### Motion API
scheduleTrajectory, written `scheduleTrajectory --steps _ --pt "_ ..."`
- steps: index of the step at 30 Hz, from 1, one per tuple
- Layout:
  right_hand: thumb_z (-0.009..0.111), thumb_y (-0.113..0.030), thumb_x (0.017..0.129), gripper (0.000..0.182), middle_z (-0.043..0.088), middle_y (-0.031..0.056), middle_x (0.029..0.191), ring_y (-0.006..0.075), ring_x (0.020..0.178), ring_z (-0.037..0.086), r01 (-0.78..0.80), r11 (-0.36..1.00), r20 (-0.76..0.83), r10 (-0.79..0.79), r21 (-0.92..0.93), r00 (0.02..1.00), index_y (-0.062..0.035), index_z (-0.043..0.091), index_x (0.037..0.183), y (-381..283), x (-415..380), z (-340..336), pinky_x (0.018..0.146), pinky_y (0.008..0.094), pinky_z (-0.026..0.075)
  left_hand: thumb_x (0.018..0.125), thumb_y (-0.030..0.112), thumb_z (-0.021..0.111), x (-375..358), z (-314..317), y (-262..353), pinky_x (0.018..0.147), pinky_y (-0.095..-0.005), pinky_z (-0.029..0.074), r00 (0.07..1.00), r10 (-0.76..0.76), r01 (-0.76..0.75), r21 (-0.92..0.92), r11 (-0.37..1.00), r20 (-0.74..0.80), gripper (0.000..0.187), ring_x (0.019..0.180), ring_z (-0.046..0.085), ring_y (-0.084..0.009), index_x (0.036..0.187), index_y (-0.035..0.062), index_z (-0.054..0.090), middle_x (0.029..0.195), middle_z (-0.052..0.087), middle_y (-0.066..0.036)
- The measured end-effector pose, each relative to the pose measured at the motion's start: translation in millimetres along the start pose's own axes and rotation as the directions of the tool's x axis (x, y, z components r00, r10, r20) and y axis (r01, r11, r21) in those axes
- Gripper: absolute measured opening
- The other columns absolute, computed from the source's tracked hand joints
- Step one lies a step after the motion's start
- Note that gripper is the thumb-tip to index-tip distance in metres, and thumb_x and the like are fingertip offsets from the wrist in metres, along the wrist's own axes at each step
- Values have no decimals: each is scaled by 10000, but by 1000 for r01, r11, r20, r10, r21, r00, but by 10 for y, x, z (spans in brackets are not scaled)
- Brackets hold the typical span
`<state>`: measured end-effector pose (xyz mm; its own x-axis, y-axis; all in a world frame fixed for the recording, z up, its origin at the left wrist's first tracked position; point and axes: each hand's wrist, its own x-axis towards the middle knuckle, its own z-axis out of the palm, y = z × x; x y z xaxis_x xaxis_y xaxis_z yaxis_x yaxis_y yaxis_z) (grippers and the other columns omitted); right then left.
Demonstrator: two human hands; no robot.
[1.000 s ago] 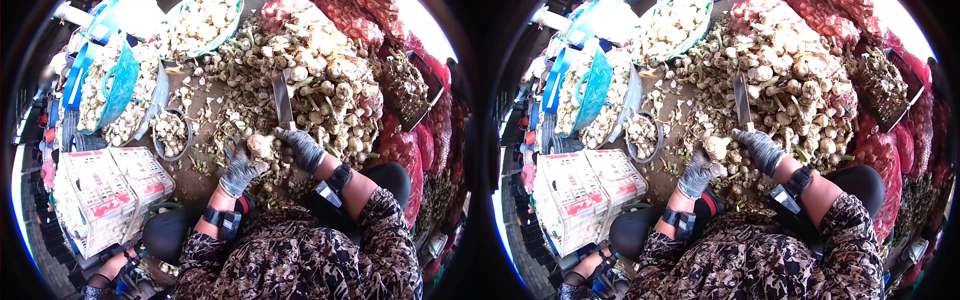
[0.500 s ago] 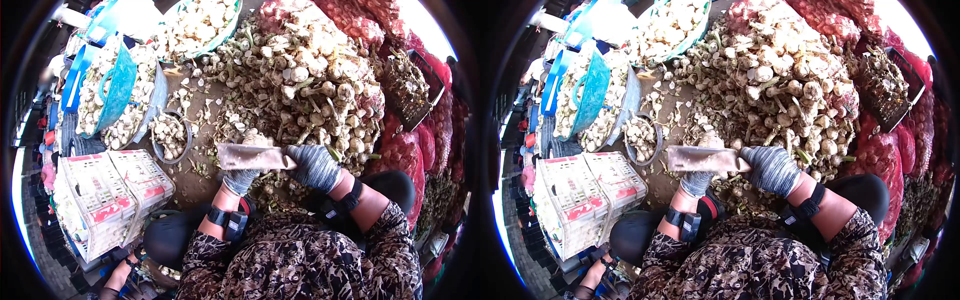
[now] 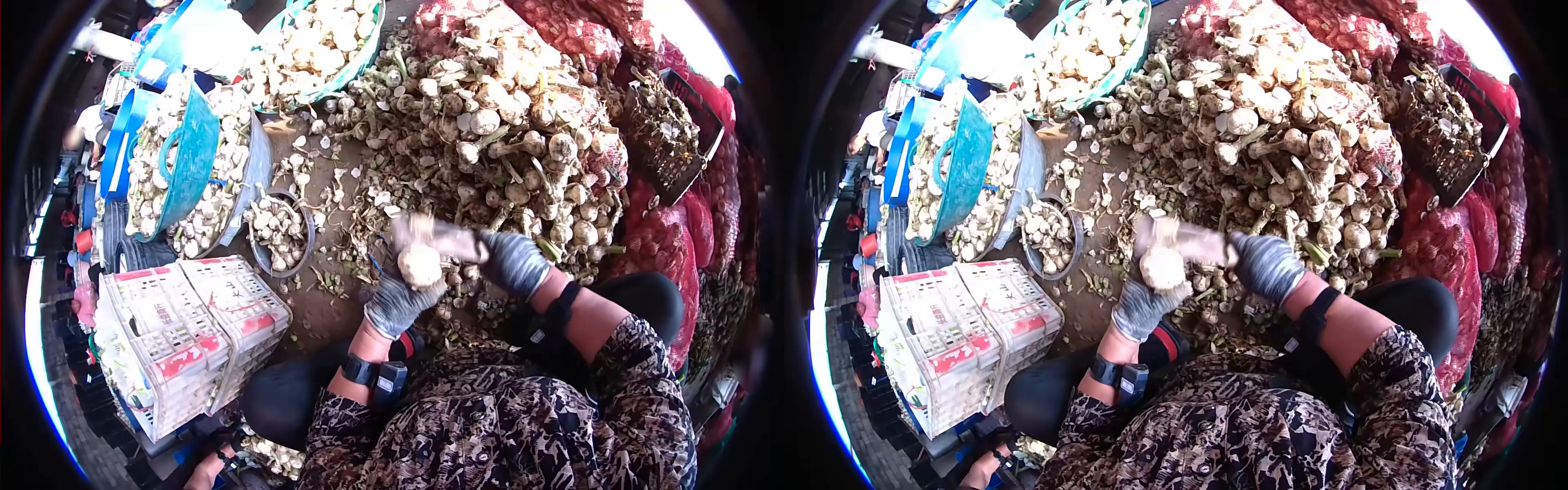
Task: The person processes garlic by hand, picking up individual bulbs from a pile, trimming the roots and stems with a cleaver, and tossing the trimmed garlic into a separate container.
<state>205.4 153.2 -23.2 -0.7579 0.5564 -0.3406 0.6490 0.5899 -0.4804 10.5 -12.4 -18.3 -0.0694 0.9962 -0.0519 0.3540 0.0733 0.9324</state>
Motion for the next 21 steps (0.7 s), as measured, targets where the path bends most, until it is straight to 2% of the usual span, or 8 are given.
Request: scheduleTrajectory --steps 7,9,11,13,15,18,20,21 --pt "661 -279 913 373 704 181 900 339 825 686 -122 953 -170 174 277 970 -40 612 1194 233 158 84 726 404 527 849 316 781 129 -268 -110 962 -357 471 828 -360 109 -507 855 -430 551 975 590 -170 1249 86 479 1104 598 1" --pt "648 -278 928 345 702 199 898 361 812 683 -28 930 -216 115 367 970 -27 624 1163 135 148 39 709 395 525 924 347 686 237 -663 -491 930 -398 497 708 -512 -349 -871 344 -486 320 753 579 -137 1097 118 546 959 584 6" --pt "688 -300 909 399 702 202 894 339 797 680 -107 898 -135 180 426 974 0 613 1161 -54 112 -245 735 377 530 930 472 640 242 -1269 -353 961 -421 505 716 -379 -446 -802 398 -587 410 816 606 -157 1050 91 551 910 626 -13" --pt "689 -315 908 403 693 196 898 336 807 676 -32 819 -186 167 572 968 -20 612 1172 -45 113 -231 737 373 526 951 475 601 259 -1647 -493 1092 -454 433 453 -620 -653 -712 259 -641 541 1232 545 -293 1235 30 482 1324 555 -154" --pt "691 -310 907 370 692 178 904 294 802 672 -82 851 -176 200 519 964 -39 615 1148 -3 122 -220 739 369 524 934 477 616 304 -1688 -875 1140 -520 366 471 -651 -498 -789 360 -595 799 1333 469 -319 1479 39 230 1477 428 -172" --pt "689 -304 907 302 690 142 813 290 744 680 -109 833 -101 193 543 976 -72 620 1086 11 125 -228 692 397 526 913 490 662 541 -960 -1267 1014 -406 490 638 -674 228 -746 626 -371 586 1095 641 -288 1290 59 537 1169 656 -135" --pt "700 -323 898 345 690 165 829 306 744 682 -136 832 -64 201 538 978 -77 621 1126 61 120 -186 704 402 532 871 545 682 719 -210 -1585 1047 -380 453 828 -526 477 -250 842 -194 597 1085 646 -251 1260 96 623 1199 673 -129" --pt "702 -326 896 361 693 176 838 309 757 690 -118 854 -88 187 506 978 -82 621 1149 68 127 -174 709 403 535 885 599 631 930 77 -1509 1086 -401 377 662 -718 747 260 612 -212 552 1227 576 -272 1178 133 671 1271 652 -138"
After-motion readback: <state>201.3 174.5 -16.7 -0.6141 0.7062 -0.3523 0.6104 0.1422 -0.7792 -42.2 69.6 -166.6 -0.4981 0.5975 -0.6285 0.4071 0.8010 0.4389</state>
